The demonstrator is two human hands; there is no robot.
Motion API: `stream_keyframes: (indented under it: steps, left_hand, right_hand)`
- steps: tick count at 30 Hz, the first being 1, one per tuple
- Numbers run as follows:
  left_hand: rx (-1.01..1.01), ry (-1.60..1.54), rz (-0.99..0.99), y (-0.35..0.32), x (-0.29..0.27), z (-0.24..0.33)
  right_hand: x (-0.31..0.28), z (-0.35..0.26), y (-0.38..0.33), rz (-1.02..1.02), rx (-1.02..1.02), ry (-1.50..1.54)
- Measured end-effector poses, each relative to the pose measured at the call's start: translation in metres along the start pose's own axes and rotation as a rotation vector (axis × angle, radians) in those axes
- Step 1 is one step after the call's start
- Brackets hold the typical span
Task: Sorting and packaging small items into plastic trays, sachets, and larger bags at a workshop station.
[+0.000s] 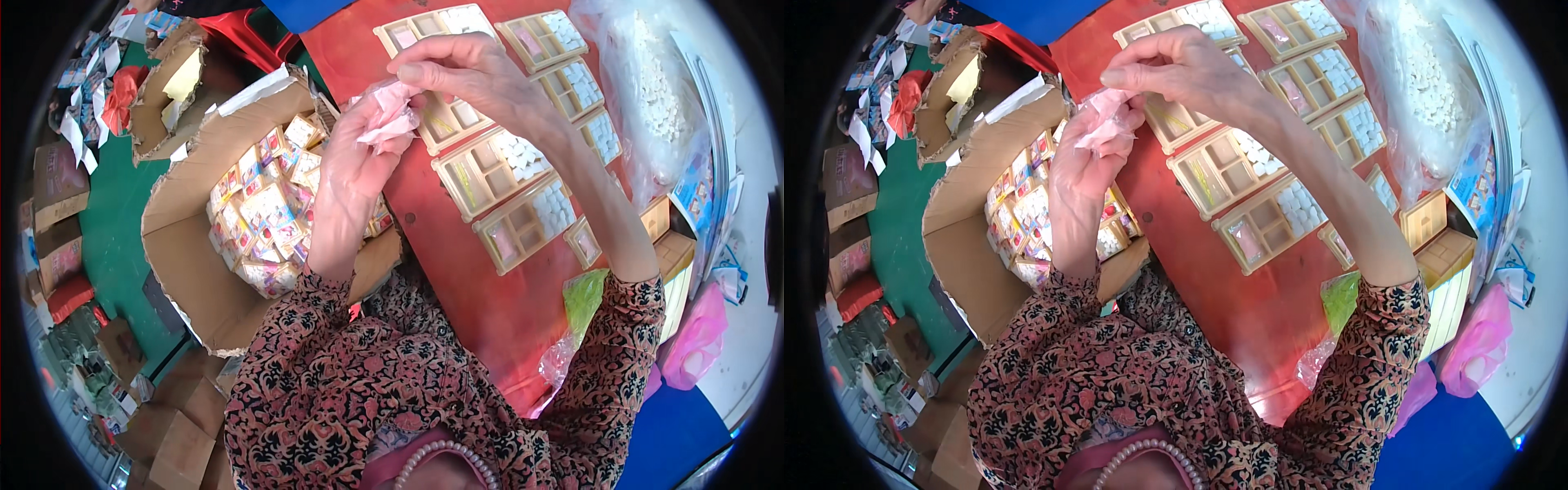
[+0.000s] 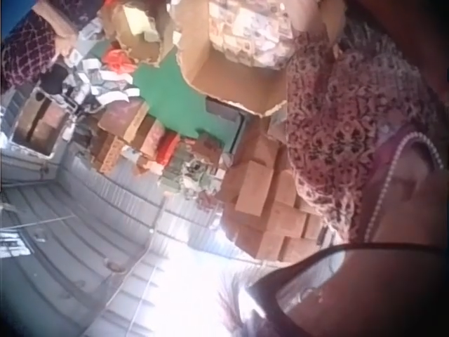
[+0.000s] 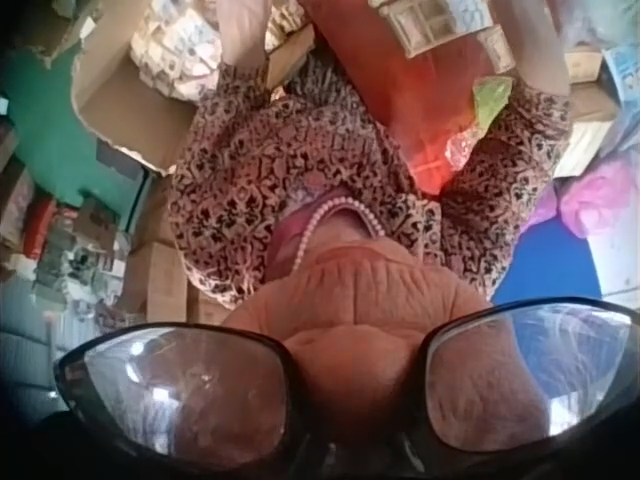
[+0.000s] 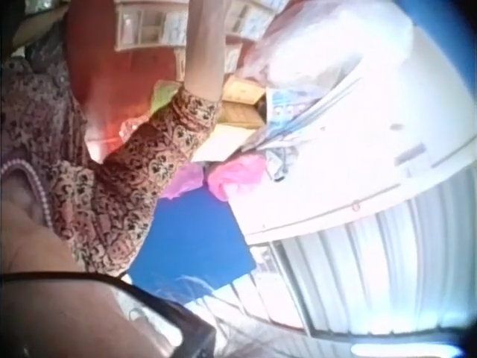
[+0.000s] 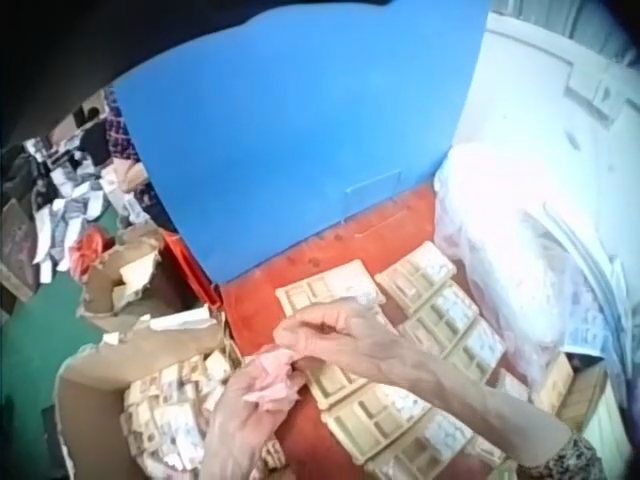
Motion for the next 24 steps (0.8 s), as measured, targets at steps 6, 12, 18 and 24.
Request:
stream_keyframes:
  steps: [6,12,18,24]
  left_hand:
    - [-0.031,0.052,-0.078,-0.005,-0.002,0.000]
    - [0.004,0.107,0.010,-0.014,-0.019,0.000]
    - [-0.059,0.013,0.029,-0.017,-0.005,-0.006]
    - [-0.089,-0.063,-0.091,-0.016,-0.006,-0.012]
  right_hand:
    - [-0.010,-0.005,-0.021,0.120,0.044,-0.116]
    - [-0.001,0.019,-0.037,0.308,0.140,-0.190]
    - [0.006,0.018,-0.042,0.323,-0.157,-0.880]
    - [0.012,-0.033,-0.053,0.256,-0.120,-0.342]
Point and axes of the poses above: each hand's wrist, its own y-axis towards the middle knuckle, its own x-axis out of the palm, z = x × y, the point moved 1 cm from there along y, towards the middle knuckle, and after that the axes turned 5 degrees about y, right-handed, at the moved point
